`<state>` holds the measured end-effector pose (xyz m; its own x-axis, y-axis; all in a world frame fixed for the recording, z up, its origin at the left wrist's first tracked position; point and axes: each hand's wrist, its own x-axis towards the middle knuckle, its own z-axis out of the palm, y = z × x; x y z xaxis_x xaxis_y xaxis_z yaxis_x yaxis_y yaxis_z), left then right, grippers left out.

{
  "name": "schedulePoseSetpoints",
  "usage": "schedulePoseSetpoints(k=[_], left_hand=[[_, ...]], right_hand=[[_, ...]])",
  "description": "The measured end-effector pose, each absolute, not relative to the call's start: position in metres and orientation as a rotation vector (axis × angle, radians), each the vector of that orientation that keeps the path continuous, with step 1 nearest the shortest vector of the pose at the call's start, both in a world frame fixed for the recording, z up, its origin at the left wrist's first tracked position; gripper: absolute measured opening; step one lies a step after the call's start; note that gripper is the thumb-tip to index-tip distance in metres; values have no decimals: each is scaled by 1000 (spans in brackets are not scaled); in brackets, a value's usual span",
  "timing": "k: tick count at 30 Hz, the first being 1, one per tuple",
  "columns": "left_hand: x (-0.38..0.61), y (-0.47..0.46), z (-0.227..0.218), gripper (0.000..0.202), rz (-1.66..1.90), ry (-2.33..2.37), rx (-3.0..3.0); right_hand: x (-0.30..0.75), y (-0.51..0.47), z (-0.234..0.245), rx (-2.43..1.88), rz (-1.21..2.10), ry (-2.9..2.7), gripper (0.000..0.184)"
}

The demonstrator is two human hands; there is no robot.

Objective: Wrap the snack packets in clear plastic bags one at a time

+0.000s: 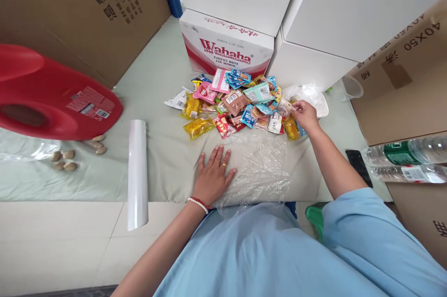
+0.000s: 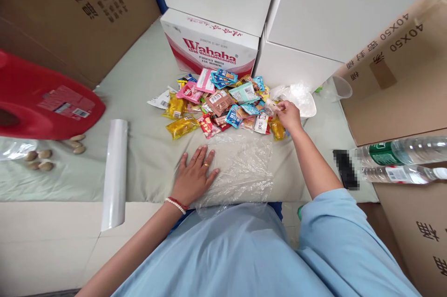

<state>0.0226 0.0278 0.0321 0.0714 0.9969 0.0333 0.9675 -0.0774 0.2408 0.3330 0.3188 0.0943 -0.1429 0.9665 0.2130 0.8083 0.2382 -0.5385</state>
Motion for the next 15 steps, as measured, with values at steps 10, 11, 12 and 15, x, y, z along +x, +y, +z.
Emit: schedulePoseSetpoints(k=[10,11,12,15], left_hand=[[22,28,34,69,259,2018,2170],[22,28,35,71,253,2014,2175],[22,28,35,73,249,2010,2178],[22,29,36,74,242,2006,2177]], right_hand=[[245,293,95,-1277,131,-2667,34],[244,298,92,-1313,166,-2633,31],[247,302,90,-1332,219,-2587,29],[262,308,91,-1346,362,-2337,24]])
